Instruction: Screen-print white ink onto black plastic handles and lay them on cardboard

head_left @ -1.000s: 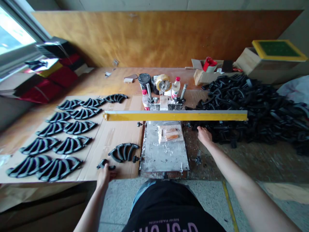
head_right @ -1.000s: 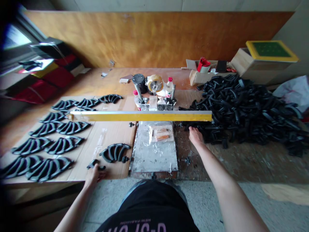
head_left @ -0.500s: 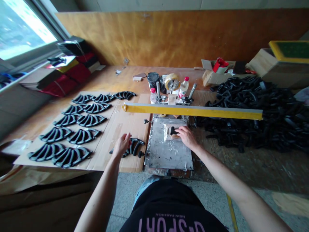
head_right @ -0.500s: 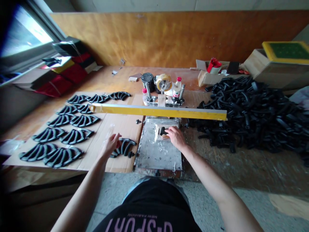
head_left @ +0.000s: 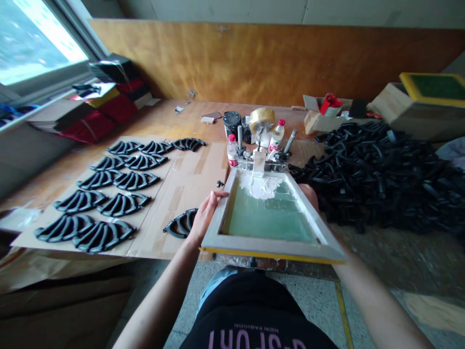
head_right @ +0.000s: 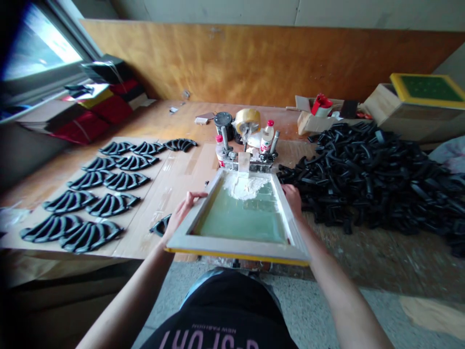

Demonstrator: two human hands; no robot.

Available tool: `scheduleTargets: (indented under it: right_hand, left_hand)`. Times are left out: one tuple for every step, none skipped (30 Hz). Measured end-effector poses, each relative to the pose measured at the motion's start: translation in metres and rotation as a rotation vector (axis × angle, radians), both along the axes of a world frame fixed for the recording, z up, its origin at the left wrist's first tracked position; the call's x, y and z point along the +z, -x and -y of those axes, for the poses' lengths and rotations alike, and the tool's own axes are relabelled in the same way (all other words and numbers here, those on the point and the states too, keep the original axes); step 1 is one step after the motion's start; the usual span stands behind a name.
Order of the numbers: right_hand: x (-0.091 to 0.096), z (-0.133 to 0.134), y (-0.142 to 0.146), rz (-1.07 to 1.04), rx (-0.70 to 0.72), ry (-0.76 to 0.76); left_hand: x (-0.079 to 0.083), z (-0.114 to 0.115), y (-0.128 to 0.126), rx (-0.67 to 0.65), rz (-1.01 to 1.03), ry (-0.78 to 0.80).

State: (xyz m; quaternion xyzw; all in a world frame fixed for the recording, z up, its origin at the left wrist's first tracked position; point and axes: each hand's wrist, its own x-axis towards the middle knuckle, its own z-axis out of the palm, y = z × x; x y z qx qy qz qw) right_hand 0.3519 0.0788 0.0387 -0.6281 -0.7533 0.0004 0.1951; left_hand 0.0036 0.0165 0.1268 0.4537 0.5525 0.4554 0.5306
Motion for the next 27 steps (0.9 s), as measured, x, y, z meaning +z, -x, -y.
scheduleTargets:
  right_hand:
    - [0.008, -0.008, -0.003, -0.039, -0.030, -0.037]
    - [0.017, -0.017, -0.001, -0.080, -0.038, -0.083]
    - [0.026, -0.026, 0.006, -0.115, -0.019, -0.130]
    - [0.035, -0.035, 0.018, -0.132, 0.024, -0.167]
    - [0.044, -0.044, 0.034, -0.126, 0.085, -0.189]
    - [0.051, -0.052, 0.051, -0.096, 0.145, -0.186]
    - [0.056, -0.058, 0.067, -0.054, 0.190, -0.167]
    - [0.059, -0.064, 0.082, -0.009, 0.223, -0.134]
    - [0.059, -0.067, 0.095, 0.036, 0.250, -0.088]
    - [0.058, -0.069, 0.105, 0.074, 0.269, -0.034]
    - [0.055, -0.068, 0.111, 0.101, 0.282, 0.021]
    - [0.051, -0.065, 0.114, 0.116, 0.291, 0.070]
    - [0.046, -0.060, 0.114, 0.123, 0.299, 0.108]
    - [0.042, -0.053, 0.112, 0.129, 0.319, 0.131]
    - [0.039, -0.043, 0.109, 0.135, 0.351, 0.140]
    - [0.038, -0.033, 0.104, 0.145, 0.401, 0.139]
    - [0.038, -0.023, 0.098, 0.153, 0.470, 0.133]
    - [0.039, -0.015, 0.092, 0.156, 0.548, 0.130]
    - [0.042, -0.008, 0.087, 0.151, 0.627, 0.133]
    - [0.046, -0.003, 0.082, 0.138, 0.694, 0.144]
    - [0.050, -0.002, 0.079, 0.123, 0.741, 0.162]
    - [0.053, -0.002, 0.077, 0.106, 0.764, 0.181]
    - [0.055, -0.004, 0.077, 0.091, 0.757, 0.192]
    - [0.055, -0.007, 0.078, 0.078, 0.721, 0.184]
    - [0.053, -0.009, 0.080, 0.069, 0.670, 0.158]
    - [0.050, -0.009, 0.083, 0.065, 0.621, 0.119]
    - [0.045, -0.008, 0.085, 0.066, 0.591, 0.075]
  left_hand:
    - [-0.013, 0.008, 0.003, -0.023, -0.030, 0.059]
    - [-0.026, 0.014, 0.005, -0.044, -0.044, 0.110]
    - [-0.040, 0.018, 0.006, -0.060, -0.045, 0.151]
    - [-0.052, 0.021, 0.005, -0.067, -0.045, 0.181]
    - [-0.064, 0.022, 0.004, -0.068, -0.053, 0.204]
    - [-0.074, 0.023, 0.002, -0.065, -0.069, 0.216]
    - [-0.082, 0.023, 0.001, -0.058, -0.087, 0.221]
    - [-0.089, 0.022, 0.000, -0.049, -0.101, 0.220]
    - [-0.094, 0.021, -0.001, -0.042, -0.111, 0.218]
    - [-0.097, 0.021, -0.001, -0.035, -0.115, 0.218]
    - [-0.100, 0.020, -0.001, -0.030, -0.116, 0.219]
    - [-0.102, 0.020, -0.001, -0.025, -0.115, 0.222]
    - [-0.103, 0.021, 0.000, -0.024, -0.116, 0.225]
    - [-0.105, 0.021, 0.000, -0.024, -0.116, 0.229]
    - [-0.106, 0.021, 0.001, -0.026, -0.113, 0.232]
    - [-0.108, 0.022, 0.001, -0.031, -0.109, 0.235]
    - [-0.109, 0.022, 0.001, -0.035, -0.104, 0.235]
    - [-0.111, 0.023, 0.001, -0.039, -0.100, 0.234]
    - [-0.112, 0.023, 0.001, -0.042, -0.097, 0.232]
    - [-0.113, 0.023, 0.002, -0.044, -0.097, 0.228]
    - [-0.114, 0.023, 0.002, -0.047, -0.099, 0.223]
    - [-0.115, 0.023, 0.002, -0.049, -0.102, 0.216]
    - [-0.116, 0.023, 0.003, -0.050, -0.106, 0.212]
    - [-0.116, 0.023, 0.003, -0.053, -0.111, 0.213]
    - [-0.117, 0.022, 0.004, -0.057, -0.114, 0.215]
    - [-0.117, 0.022, 0.004, -0.064, -0.115, 0.221]
    - [-0.118, 0.022, 0.005, -0.072, -0.114, 0.226]
